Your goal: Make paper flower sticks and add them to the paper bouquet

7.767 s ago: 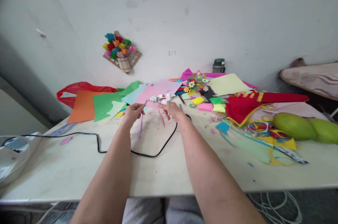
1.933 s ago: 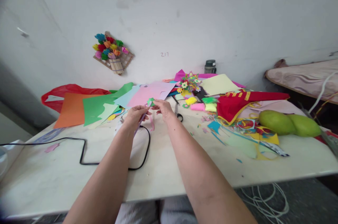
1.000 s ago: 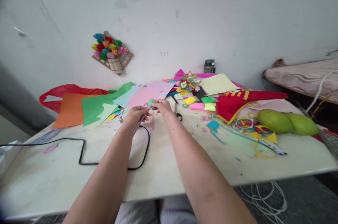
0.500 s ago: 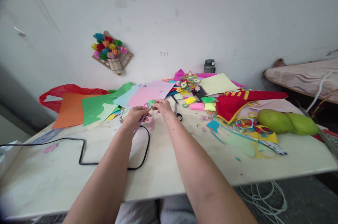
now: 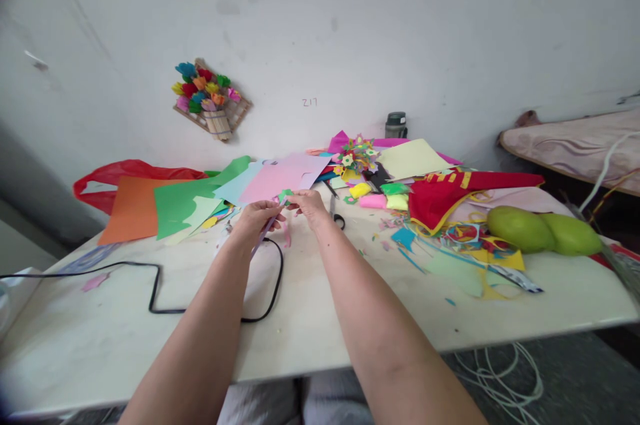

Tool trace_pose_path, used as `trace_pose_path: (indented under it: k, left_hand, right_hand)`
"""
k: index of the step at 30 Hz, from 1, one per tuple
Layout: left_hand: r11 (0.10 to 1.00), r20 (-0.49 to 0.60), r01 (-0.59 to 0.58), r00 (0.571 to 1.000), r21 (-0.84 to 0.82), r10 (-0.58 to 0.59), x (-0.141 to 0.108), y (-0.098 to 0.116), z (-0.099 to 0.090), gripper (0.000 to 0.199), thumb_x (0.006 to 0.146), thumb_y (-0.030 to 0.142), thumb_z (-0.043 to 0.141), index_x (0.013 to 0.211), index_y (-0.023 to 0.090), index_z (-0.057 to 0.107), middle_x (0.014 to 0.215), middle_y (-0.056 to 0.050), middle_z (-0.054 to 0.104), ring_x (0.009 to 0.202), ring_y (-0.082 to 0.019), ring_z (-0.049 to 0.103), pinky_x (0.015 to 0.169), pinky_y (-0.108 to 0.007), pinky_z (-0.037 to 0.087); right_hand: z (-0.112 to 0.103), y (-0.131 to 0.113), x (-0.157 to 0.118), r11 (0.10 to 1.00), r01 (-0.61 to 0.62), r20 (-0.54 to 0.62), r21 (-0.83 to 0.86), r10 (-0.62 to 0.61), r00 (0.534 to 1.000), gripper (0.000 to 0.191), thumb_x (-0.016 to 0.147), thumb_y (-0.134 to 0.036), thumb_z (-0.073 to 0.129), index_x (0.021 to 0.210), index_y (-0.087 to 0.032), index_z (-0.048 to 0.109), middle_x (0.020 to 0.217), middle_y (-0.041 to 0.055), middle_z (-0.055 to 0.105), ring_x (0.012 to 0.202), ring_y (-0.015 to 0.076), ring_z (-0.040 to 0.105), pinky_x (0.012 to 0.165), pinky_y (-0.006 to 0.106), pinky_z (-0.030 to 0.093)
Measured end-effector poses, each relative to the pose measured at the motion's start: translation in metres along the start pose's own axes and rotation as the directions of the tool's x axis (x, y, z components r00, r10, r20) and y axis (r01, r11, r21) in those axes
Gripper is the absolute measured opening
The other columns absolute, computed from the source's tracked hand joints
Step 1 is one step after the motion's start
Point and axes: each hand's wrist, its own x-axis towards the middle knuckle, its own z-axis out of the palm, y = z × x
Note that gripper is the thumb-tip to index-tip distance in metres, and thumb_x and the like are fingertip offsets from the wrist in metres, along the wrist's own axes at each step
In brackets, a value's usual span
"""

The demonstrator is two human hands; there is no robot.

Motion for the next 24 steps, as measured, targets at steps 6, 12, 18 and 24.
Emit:
trace_pose_path:
  k: [6,12,18,24]
  left_hand:
    - [1.0,0.013,0.0,1.0,0.001,0.0,-0.0002,-0.0004,-0.0002,0.027,0.059,0.031,0.068,0.069,0.012,0.052,0.056,-0.006,0.062,0.039,-0.011,0.053,0.039,-0.02,0.038]
    - [1.0,0.018,-0.017,1.0,0.007,0.017,-0.0008,-0.0015,-0.0005,0.027,0.059,0.032,0.068,0.069,0.011,0.053,0.056,-0.006,0.062,0.039,-0.01,0.053,0.04,-0.021,0.039]
    - [1.0,0.029,-0.015,0.999,-0.002,0.015,-0.0021,-0.0003,0.0004,0.026,0.059,0.031,0.068,0.068,0.012,0.053,0.055,-0.005,0.062,0.039,-0.01,0.053,0.04,-0.02,0.038]
    - [1.0,0.018,-0.005,1.0,0.008,0.005,-0.0023,0.0015,0.0009,0.024,0.059,0.029,0.067,0.067,0.012,0.052,0.053,-0.005,0.061,0.038,-0.01,0.052,0.039,-0.02,0.038]
  right_hand:
    - [-0.0012,-0.0021,-0.0007,0.999,-0.024,0.002,-0.023,0.024,1.0,0.009,0.055,-0.019,0.065,0.061,-0.013,0.061,0.053,-0.002,0.058,0.048,0.0083,0.055,0.041,0.017,0.035]
    - [-0.0024,-0.0025,-0.001,0.997,-0.027,0.001,-0.072,0.027,1.0,0.007,0.056,-0.019,0.063,0.059,-0.013,0.06,0.051,-0.0022,0.057,0.049,0.0084,0.054,0.041,0.017,0.035]
    - [-0.0016,-0.0022,-0.0008,0.997,-0.012,0.006,-0.078,0.012,1.0,0.008,0.055,-0.02,0.062,0.057,-0.013,0.058,0.049,-0.0026,0.055,0.047,0.0085,0.053,0.04,0.018,0.033]
    - [-0.0009,-0.0054,-0.0035,0.994,-0.006,0.012,-0.107,0.007,1.0,0.009,0.056,-0.022,0.061,0.056,-0.014,0.058,0.049,-0.0026,0.055,0.047,0.0083,0.052,0.04,0.018,0.033]
